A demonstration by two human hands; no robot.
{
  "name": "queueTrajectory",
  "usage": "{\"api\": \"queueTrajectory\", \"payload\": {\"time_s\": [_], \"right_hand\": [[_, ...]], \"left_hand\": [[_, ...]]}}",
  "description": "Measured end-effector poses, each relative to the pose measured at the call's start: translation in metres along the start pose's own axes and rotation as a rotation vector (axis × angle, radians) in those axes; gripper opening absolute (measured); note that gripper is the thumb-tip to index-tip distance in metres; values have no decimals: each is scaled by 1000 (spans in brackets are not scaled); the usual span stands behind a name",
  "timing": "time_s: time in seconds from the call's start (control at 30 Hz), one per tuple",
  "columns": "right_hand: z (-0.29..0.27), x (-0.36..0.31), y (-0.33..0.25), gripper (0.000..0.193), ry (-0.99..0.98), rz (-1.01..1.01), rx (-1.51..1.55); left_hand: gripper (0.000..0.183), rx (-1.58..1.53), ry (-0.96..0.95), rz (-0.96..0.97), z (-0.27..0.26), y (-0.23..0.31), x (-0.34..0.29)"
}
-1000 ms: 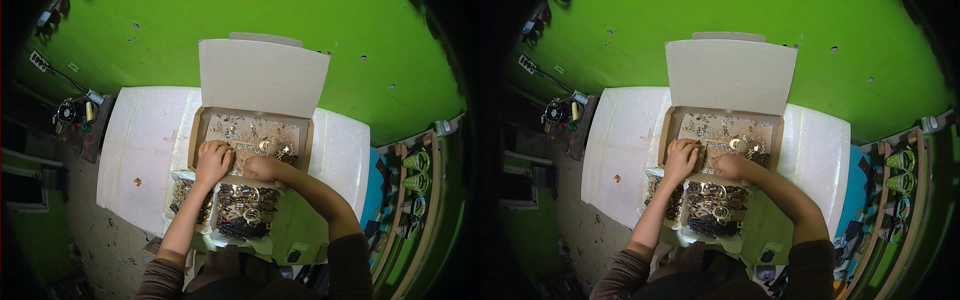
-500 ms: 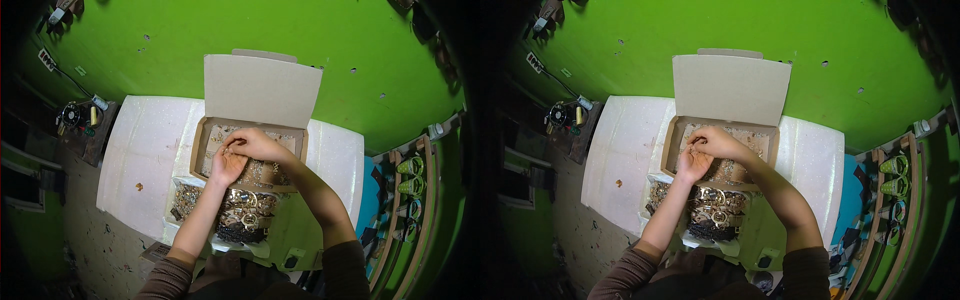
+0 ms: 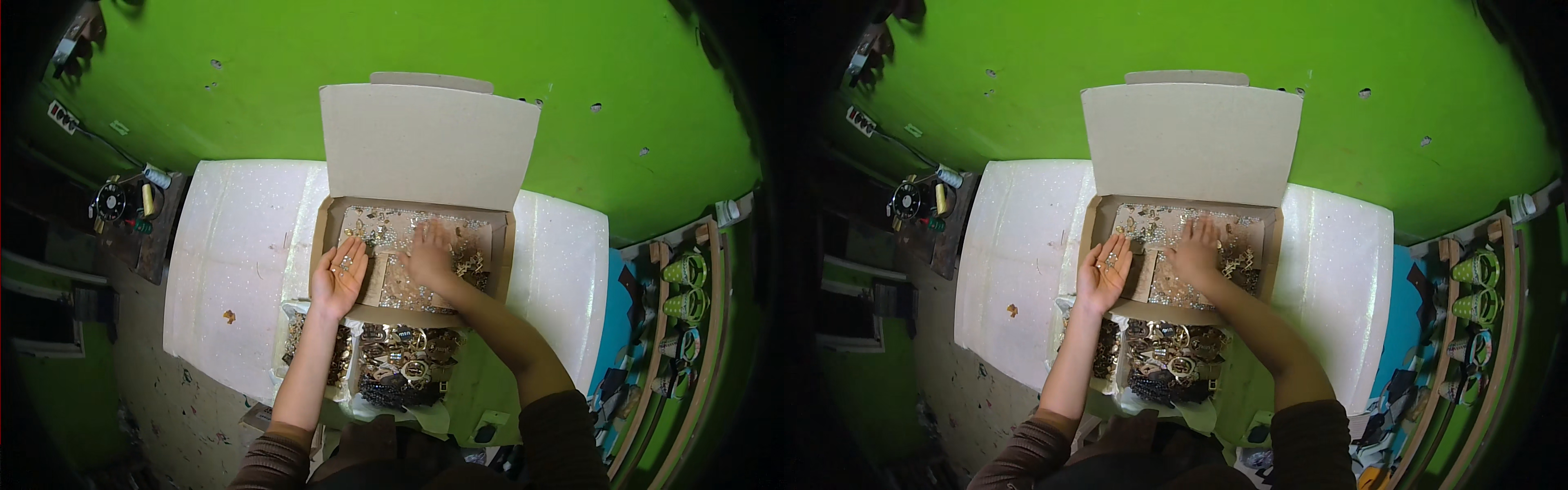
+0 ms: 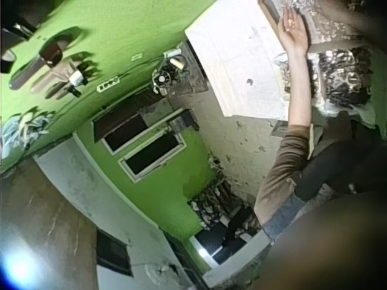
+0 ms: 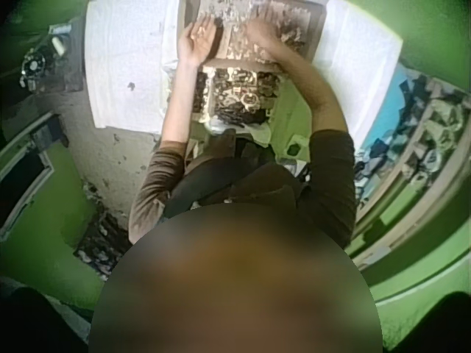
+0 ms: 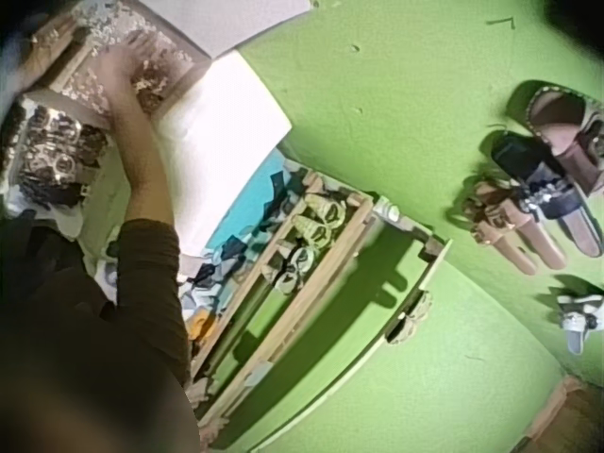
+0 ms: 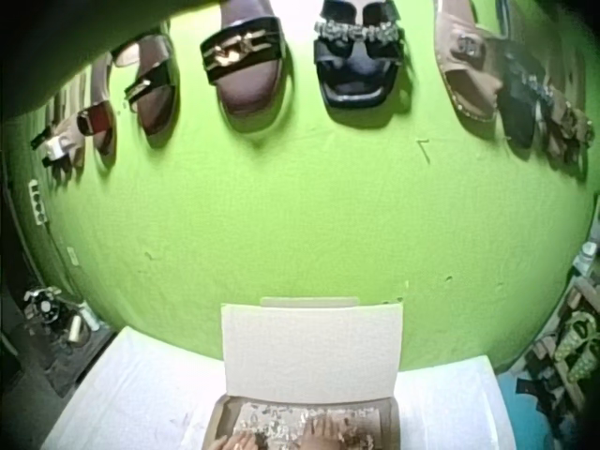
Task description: Sorting through various small metal shoe buckles and hardware pieces from a container into a cardboard box.
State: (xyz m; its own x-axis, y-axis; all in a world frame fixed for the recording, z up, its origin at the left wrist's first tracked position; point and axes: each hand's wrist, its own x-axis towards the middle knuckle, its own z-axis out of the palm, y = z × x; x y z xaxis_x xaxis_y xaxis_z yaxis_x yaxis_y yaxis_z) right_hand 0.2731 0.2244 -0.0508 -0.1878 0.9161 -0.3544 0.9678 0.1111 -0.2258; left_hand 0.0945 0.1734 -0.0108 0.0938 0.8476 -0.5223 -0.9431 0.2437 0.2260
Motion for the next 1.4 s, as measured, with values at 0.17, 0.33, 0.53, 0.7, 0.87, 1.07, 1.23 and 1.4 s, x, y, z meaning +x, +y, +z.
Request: {"api": "queueTrajectory", "payload": {"time_s": [0.17,0.33,0.53,0.7,0.87,1.07,1.23,1.4], "right_hand": [[15,12,-28,67,64,-174,243],[17,25,-28,64,223,-524,304],[10,49,-9,69,248,-734,54],[9,48,-12,59,252,-804,98],[16,48,-10,38,395,-883,-29],[22,49,-10,26,334,-972,-116],[16,51,-1,20,381,-944,34],[-21,35,-5,34,384,-380,786]], "left_hand": [[39,3,12,-36,5,-3,2],[38,-35,34,-15,5,0,2],[36,-25,72,-37,11,-4,3],[36,-32,49,-38,5,-1,0],[36,-50,44,-49,3,-2,0],[33,-69,52,-72,2,0,2],[33,-58,52,-72,-1,-1,3],[35,-53,79,-83,3,-5,5]]}}
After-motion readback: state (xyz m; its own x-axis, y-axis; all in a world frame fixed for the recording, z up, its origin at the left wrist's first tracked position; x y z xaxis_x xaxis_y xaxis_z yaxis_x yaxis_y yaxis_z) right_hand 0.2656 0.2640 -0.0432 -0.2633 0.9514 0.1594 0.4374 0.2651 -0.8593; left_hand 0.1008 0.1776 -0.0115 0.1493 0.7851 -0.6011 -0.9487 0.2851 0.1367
